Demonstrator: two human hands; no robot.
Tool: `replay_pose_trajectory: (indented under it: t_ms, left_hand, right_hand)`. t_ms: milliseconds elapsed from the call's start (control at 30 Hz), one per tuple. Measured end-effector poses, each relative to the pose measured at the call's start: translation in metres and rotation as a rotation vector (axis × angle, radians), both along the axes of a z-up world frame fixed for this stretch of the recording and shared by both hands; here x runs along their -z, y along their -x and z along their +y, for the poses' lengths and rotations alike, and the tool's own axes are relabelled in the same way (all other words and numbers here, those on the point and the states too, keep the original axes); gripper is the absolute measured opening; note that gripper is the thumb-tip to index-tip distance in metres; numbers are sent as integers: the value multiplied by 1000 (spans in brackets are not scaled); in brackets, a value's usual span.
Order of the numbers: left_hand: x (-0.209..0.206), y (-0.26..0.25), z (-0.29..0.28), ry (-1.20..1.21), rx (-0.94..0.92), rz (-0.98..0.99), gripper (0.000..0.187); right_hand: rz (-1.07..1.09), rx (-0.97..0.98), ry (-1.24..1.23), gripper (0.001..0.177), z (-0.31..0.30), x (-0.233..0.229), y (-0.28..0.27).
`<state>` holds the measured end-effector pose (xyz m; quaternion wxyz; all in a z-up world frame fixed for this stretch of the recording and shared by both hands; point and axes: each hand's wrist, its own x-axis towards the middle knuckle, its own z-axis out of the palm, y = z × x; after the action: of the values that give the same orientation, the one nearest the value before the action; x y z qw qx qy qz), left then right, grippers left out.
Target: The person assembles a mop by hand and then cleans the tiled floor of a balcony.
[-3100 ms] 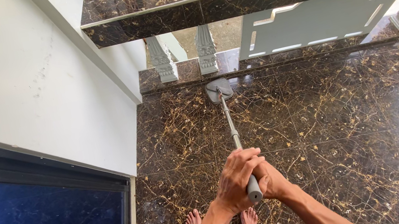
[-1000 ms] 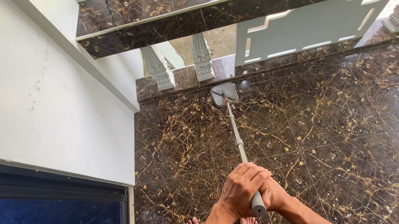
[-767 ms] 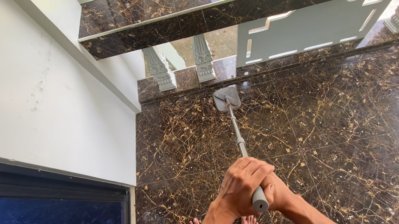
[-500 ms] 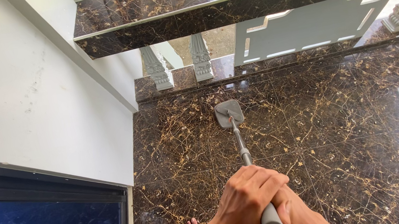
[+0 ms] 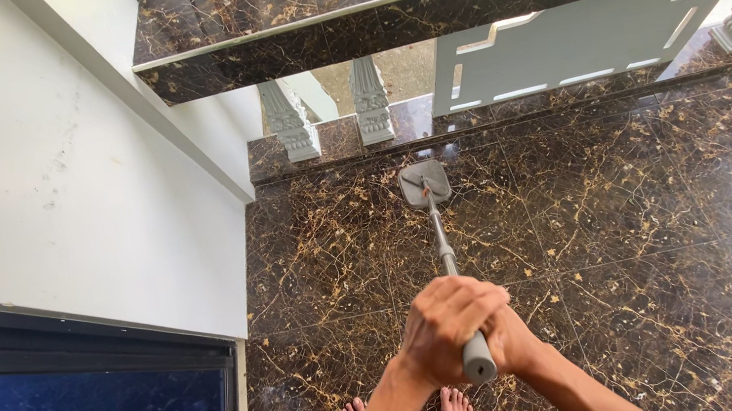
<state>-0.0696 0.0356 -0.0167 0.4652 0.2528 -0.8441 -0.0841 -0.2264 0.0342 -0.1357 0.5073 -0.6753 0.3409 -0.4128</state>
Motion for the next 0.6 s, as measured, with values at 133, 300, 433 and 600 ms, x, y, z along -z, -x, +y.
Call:
replay_pose_trajectory:
  t_ms: [133, 300, 433, 600]
  left_hand:
    - [13, -4, -14, -50, 20, -21, 25]
    - [31, -5, 0, -89, 1, -64, 33]
    - [48, -1, 16, -73, 31, -125, 29]
    - [16, 6, 22, -96, 58, -154, 25]
  right_hand:
    - [59, 4, 248, 30, -22, 7, -2]
    - [122, 42, 92, 25, -10, 32, -1]
    - [110, 6, 124, 17, 16, 52, 1]
    - [108, 35, 121, 17, 27, 20, 8]
